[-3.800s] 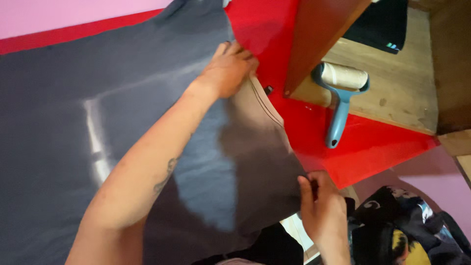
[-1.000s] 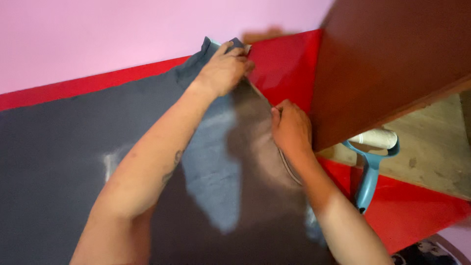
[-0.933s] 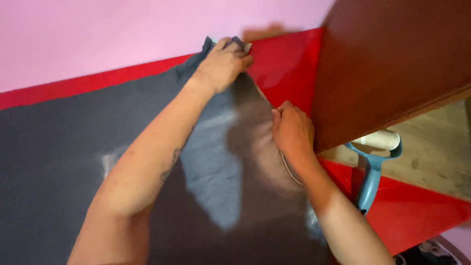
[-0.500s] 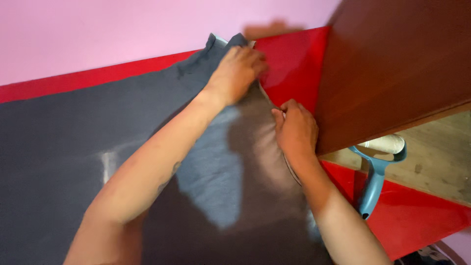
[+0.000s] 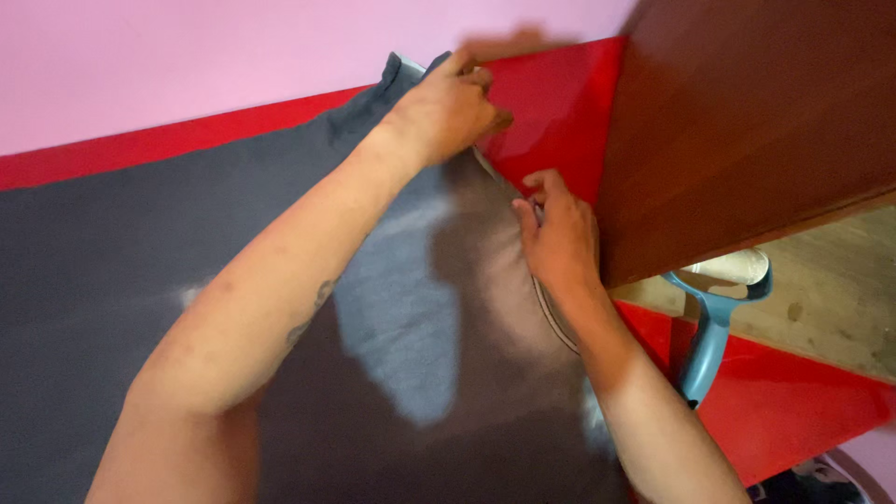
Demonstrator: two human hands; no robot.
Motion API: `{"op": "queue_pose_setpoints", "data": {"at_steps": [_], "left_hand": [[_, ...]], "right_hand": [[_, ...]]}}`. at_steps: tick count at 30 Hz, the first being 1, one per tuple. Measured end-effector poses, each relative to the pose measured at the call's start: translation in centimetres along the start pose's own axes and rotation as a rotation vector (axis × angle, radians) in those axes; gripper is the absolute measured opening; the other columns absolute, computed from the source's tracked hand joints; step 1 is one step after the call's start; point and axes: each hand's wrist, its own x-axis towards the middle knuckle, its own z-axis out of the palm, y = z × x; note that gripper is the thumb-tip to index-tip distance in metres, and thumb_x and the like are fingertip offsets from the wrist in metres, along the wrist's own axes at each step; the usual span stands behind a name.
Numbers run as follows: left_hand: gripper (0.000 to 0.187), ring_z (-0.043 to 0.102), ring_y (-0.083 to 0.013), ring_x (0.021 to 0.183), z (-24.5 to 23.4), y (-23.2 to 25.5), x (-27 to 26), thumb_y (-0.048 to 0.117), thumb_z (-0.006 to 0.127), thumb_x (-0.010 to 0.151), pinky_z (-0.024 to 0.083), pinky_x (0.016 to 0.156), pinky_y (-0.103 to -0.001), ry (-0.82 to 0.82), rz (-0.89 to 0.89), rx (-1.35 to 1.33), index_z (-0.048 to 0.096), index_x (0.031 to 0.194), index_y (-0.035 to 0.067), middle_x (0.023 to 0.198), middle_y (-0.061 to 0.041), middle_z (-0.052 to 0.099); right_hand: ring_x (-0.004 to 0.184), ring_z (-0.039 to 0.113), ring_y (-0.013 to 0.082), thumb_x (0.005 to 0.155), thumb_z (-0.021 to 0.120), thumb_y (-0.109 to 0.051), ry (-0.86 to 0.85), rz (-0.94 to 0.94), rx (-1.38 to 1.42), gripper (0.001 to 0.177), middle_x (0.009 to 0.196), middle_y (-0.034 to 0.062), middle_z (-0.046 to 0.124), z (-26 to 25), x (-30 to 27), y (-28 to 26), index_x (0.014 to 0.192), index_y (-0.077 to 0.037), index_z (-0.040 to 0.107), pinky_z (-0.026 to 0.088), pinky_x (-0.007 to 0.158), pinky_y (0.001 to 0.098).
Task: The person uses a lint roller to clean a black t-shirt laid on a red table, then folds it and places it in a wooden cabinet. They then retrieve a grey t-shirt, lay it on the table, and roll it with the lint roller.
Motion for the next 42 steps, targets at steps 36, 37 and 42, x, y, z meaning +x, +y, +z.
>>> {"op": "queue_pose_setpoints", "data": {"at_steps": [36, 37, 42], "left_hand": [[0.070, 0.011, -0.0336, 0.153, -5.4, 3.4, -15.5, 0.059, 0.040, 0.096, 0.003, 0.121, -0.060, -0.339, -0.753, -0.683, 0.031, 0.158, 0.027, 0.166, -0.004, 0.020], [0.068, 0.012, -0.0356, 0.153, -5.4, 3.7, -15.3, 0.057, 0.040, 0.098, 0.004, 0.120, -0.061, -0.312, -0.768, -0.659, 0.032, 0.158, 0.026, 0.166, -0.006, 0.020], [0.059, 0.022, -0.0388, 0.155, -6.9, 6.7, -14.4, 0.043, 0.046, 0.106, 0.010, 0.124, -0.063, -0.091, -0.667, -0.548, 0.043, 0.158, 0.016, 0.169, -0.015, 0.029]], "right_hand": [[0.152, 0.022, 0.0437, 0.104, 0.045, -0.058, -0.259, -0.449, -0.384, 0.077, 0.165, 0.0250, 0.027, 4.9, 2.8, -4.5, 0.160, -0.005, 0.035, 0.016, 0.122, 0.0553], [0.152, 0.024, 0.0446, 0.106, 0.048, -0.057, -0.210, -0.495, -0.381, 0.077, 0.164, 0.0274, 0.029, 3.9, 2.1, -4.4, 0.158, -0.002, 0.036, 0.018, 0.122, 0.0542], [0.117, 0.057, 0.0420, 0.103, 0.069, -0.034, 0.038, -0.535, -0.229, 0.039, 0.121, 0.0214, 0.063, -4.3, -5.7, -4.9, 0.124, -0.002, 0.064, 0.043, 0.102, 0.0510]]}}
